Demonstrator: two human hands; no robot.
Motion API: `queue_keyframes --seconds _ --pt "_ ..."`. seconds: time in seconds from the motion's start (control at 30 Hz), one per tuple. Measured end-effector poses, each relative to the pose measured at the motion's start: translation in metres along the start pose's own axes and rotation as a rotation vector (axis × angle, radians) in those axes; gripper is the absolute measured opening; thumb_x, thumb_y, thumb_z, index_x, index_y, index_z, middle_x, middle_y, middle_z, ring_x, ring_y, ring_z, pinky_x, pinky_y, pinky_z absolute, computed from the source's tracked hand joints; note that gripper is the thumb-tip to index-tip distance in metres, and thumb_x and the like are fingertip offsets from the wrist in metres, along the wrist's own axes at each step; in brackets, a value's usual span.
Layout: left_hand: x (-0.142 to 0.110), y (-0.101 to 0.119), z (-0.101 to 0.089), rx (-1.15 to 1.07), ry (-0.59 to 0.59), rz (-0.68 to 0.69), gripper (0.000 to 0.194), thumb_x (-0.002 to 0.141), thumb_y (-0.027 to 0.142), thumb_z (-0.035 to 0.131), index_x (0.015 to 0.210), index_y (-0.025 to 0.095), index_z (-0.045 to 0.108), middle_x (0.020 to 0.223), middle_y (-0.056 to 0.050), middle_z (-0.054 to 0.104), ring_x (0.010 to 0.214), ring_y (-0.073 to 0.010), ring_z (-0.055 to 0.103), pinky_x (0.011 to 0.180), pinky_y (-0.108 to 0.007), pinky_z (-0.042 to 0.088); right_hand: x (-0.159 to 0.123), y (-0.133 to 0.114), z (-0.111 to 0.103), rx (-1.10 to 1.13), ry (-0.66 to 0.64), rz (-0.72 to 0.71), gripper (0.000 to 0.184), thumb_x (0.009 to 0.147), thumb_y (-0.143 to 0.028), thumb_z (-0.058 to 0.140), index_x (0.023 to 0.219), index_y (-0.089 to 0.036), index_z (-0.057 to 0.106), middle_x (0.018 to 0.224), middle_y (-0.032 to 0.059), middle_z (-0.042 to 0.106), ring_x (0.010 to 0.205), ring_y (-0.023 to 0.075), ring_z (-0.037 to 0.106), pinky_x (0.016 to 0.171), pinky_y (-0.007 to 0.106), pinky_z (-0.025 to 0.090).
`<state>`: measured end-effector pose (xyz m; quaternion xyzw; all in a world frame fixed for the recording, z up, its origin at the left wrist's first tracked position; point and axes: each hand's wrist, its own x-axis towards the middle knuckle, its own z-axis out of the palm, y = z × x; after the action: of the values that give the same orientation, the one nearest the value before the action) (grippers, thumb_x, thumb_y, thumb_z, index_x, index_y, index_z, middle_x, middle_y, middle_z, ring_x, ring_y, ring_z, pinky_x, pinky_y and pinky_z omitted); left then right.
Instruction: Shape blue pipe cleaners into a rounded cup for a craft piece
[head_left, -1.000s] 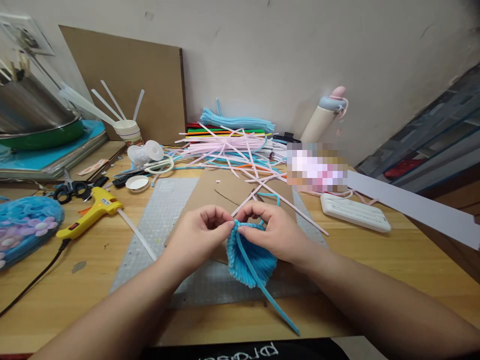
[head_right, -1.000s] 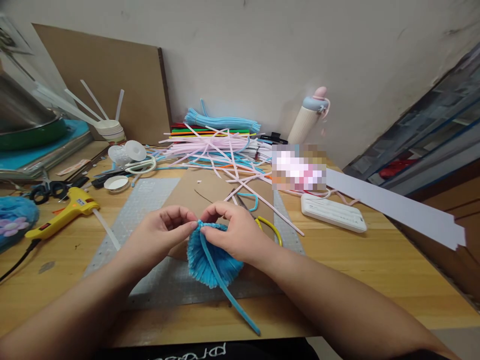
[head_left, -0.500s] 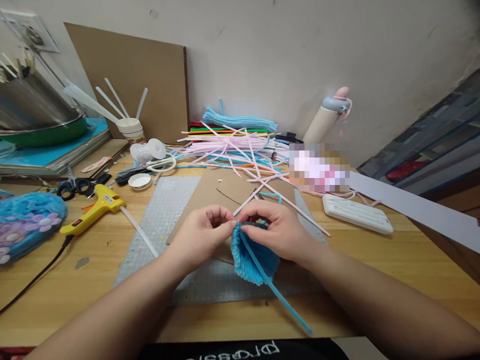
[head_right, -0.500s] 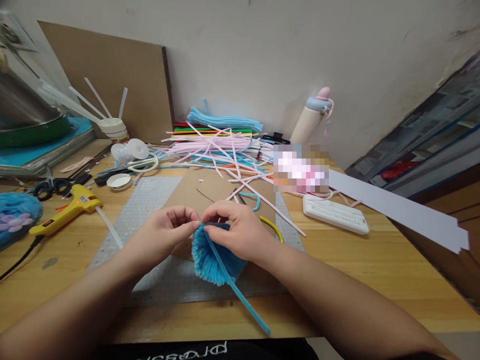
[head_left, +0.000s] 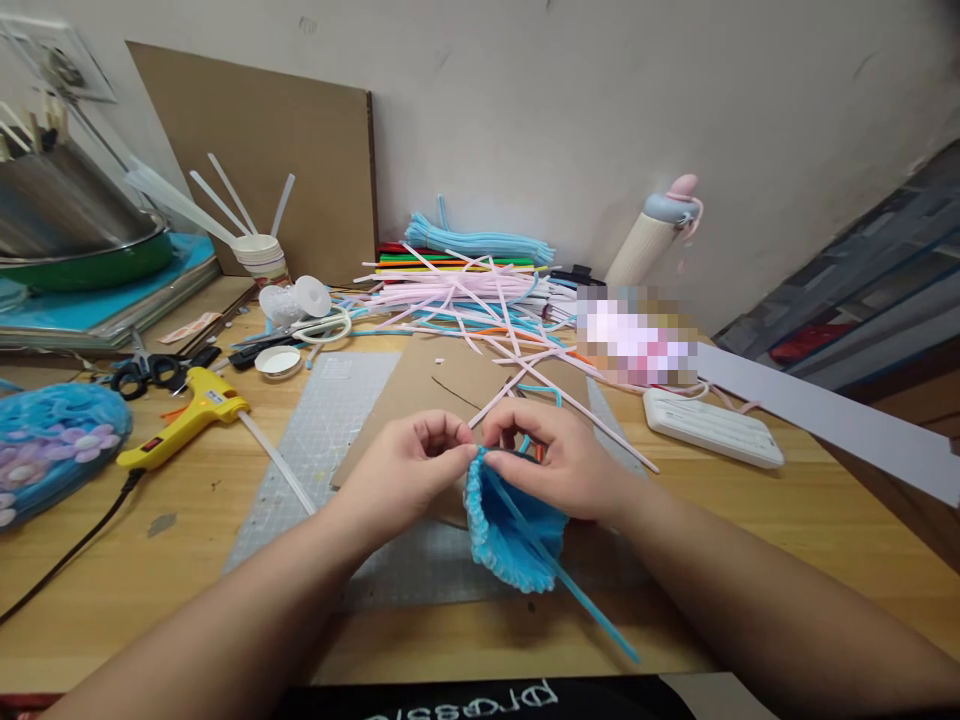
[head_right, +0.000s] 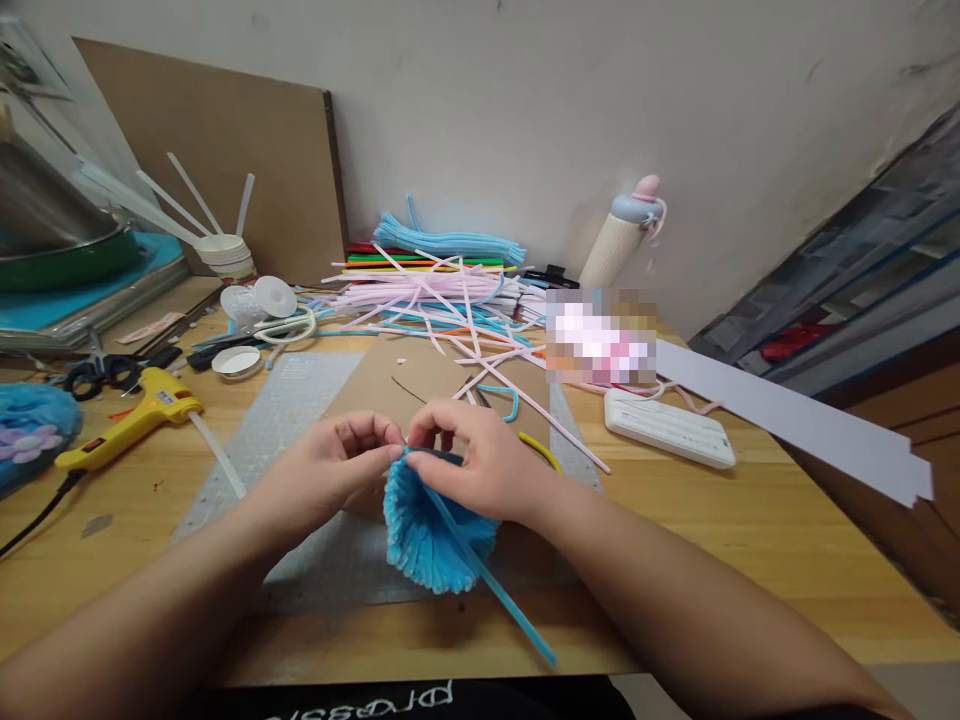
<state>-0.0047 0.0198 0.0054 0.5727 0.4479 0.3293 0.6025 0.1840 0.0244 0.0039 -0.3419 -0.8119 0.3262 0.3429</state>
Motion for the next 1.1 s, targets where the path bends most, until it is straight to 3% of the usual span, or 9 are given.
queue_keyframes --seconds 0.07,0.17,0.6,0.83,0.93,1.1 --pt "-0.001 0.003 0.0 -0.001 -0.02 -0.006 0.014 0.073 0.028 0.064 0.075 0.015 0.059 0.068 0.003 0.057 0.062 -0.0086 0.048 0.06 -0.021 0.036 0.001 -0.004 -0.002 0.07 -0.049 0.161 0.009 0.081 -0.018 0.057 0.089 -0.017 0.06 0.084 0.0025 0.063 0.073 0.0119 0.055 0.066 0.025 0.047" --pt "-0.002 0.004 0.0 0.017 -0.017 -0.012 0.014 0.073 0.028 0.064 0.073 0.015 0.059 0.067 0.004 0.056 0.062 -0.0086 0.048 0.06 -0.021 0.036 0.001 -0.007 -0.004 0.046 -0.106 0.233 0.012 0.078 -0.016 0.056 0.089 -0.017 0.061 0.086 0.0023 0.064 0.076 0.0133 0.055 0.07 0.027 0.046" --pt "0.0 0.002 0.001 0.069 0.003 0.015 0.014 0.075 0.028 0.062 0.073 0.015 0.057 0.07 0.002 0.056 0.065 -0.0102 0.049 0.062 -0.023 0.038 -0.001 -0.005 0.004 -0.119 -0.097 0.214 0.017 0.076 -0.013 0.053 0.09 -0.021 0.058 0.08 -0.0015 0.062 0.071 0.0126 0.053 0.061 0.025 0.037" --pt "0.001 -0.001 0.001 0.102 -0.013 0.039 0.012 0.077 0.028 0.06 0.076 0.016 0.059 0.072 0.001 0.059 0.065 -0.0109 0.051 0.06 -0.022 0.039 -0.004 -0.006 0.016 -0.481 -0.016 0.122 0.013 0.078 -0.018 0.053 0.089 -0.017 0.058 0.083 0.0041 0.064 0.077 0.0177 0.053 0.07 0.03 0.034" --pt "0.0 0.001 -0.002 0.174 -0.012 0.054 0.013 0.077 0.028 0.06 0.075 0.016 0.061 0.07 0.001 0.06 0.064 -0.011 0.05 0.059 -0.022 0.038 -0.004 -0.009 0.016 -0.459 -0.098 0.179 0.014 0.08 -0.019 0.049 0.09 -0.017 0.059 0.084 0.0047 0.064 0.076 0.0172 0.053 0.066 0.029 0.033" --pt "-0.001 0.001 -0.003 0.154 -0.045 -0.032 0.016 0.072 0.03 0.065 0.076 0.016 0.063 0.065 0.002 0.058 0.06 -0.0106 0.05 0.056 -0.022 0.036 -0.001 -0.017 0.012 -0.305 -0.199 0.306 0.01 0.074 -0.016 0.049 0.065 -0.018 0.052 0.065 -0.0021 0.054 0.062 0.0112 0.045 0.057 0.025 0.028"
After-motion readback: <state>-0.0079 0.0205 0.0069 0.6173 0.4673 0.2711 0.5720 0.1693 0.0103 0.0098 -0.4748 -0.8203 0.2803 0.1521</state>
